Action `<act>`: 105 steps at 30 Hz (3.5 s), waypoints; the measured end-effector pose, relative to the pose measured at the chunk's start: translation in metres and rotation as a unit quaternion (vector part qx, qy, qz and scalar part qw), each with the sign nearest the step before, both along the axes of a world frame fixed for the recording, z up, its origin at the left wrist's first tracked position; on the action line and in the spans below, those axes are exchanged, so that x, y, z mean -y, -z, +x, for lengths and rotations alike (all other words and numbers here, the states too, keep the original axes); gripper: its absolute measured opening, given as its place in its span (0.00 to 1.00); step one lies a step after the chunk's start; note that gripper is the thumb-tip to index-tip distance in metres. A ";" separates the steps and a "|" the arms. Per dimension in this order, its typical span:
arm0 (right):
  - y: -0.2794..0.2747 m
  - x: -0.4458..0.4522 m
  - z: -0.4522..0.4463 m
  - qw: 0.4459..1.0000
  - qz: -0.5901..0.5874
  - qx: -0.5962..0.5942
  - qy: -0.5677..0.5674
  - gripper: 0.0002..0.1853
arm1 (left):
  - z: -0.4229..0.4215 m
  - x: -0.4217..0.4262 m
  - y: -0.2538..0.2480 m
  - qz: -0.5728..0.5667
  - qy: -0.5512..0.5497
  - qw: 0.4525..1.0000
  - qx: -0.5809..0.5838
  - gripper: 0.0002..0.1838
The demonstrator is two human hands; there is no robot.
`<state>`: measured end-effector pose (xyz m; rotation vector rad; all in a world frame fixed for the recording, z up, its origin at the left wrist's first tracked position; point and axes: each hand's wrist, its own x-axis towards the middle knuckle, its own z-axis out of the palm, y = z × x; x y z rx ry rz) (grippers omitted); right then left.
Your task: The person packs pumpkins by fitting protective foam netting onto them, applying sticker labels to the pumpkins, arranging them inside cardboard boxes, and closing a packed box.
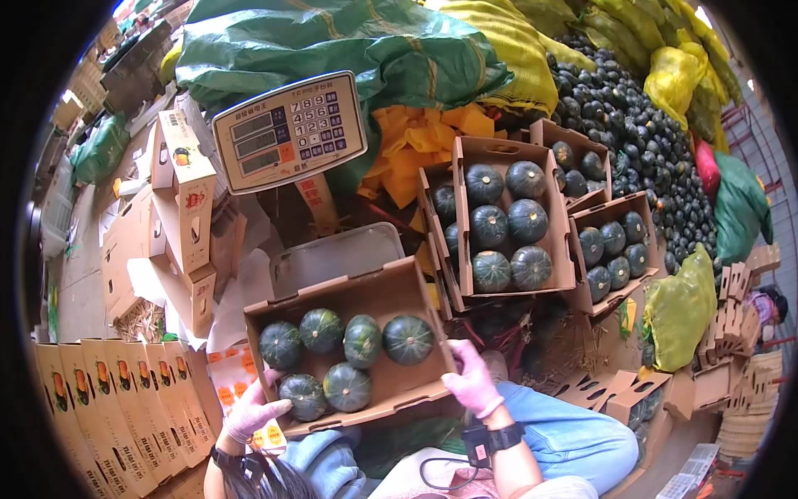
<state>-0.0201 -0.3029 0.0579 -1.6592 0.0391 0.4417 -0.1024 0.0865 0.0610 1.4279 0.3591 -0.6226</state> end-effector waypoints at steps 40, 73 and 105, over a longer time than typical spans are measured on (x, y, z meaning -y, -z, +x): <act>-0.017 -0.100 0.467 0.887 -0.366 0.030 0.280 0.68 | 0.006 -0.072 -0.028 0.479 -0.285 0.786 0.268 0.43; 0.134 -0.144 0.449 0.824 -0.553 0.122 -0.020 0.43 | -0.012 -0.088 0.027 0.486 -0.225 0.827 0.172 0.40; -0.220 0.023 0.094 0.699 -0.456 0.468 -0.291 0.25 | -0.098 -0.025 -0.048 0.280 -0.330 0.885 0.171 0.36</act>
